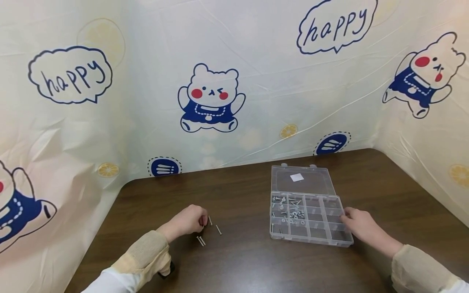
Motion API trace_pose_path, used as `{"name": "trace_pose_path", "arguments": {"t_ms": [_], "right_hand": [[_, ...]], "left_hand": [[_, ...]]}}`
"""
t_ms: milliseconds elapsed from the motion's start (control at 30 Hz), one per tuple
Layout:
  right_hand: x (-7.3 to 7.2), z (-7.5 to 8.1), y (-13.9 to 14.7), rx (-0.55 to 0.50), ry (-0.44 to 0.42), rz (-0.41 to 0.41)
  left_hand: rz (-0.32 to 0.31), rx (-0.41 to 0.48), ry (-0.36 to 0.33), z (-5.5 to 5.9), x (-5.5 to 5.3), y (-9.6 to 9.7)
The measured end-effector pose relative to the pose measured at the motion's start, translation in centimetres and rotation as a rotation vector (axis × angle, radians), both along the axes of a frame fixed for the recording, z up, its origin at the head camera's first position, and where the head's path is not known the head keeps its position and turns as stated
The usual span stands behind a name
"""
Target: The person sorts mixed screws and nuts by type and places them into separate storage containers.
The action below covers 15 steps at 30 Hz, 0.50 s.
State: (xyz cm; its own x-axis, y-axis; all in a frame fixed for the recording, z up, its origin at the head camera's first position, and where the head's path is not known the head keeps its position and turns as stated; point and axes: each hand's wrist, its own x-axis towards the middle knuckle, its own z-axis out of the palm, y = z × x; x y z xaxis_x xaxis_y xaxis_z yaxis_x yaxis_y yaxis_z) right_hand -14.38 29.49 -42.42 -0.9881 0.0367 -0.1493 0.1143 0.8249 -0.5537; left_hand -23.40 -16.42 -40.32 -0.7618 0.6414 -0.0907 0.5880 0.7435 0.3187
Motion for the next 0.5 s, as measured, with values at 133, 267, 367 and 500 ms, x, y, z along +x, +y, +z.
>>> {"name": "trace_pose_path", "arguments": {"t_ms": [133,267,367,500], "right_hand": [[0.09,0.04,-0.02,0.005,0.014,0.004],[0.09,0.1,-0.03,0.015,0.035,0.013],[0.05,0.09,0.02,0.027,0.046,0.017],[0.09,0.01,0.08,0.011,0.04,0.015]], "left_hand": [[-0.012,0.004,-0.009,-0.12,0.02,0.09],[-0.04,0.006,-0.003,-0.19,-0.05,0.17],[-0.08,0.021,0.025,-0.14,-0.17,0.31],[-0.134,0.047,0.075,0.25,-0.49,0.79]]}}
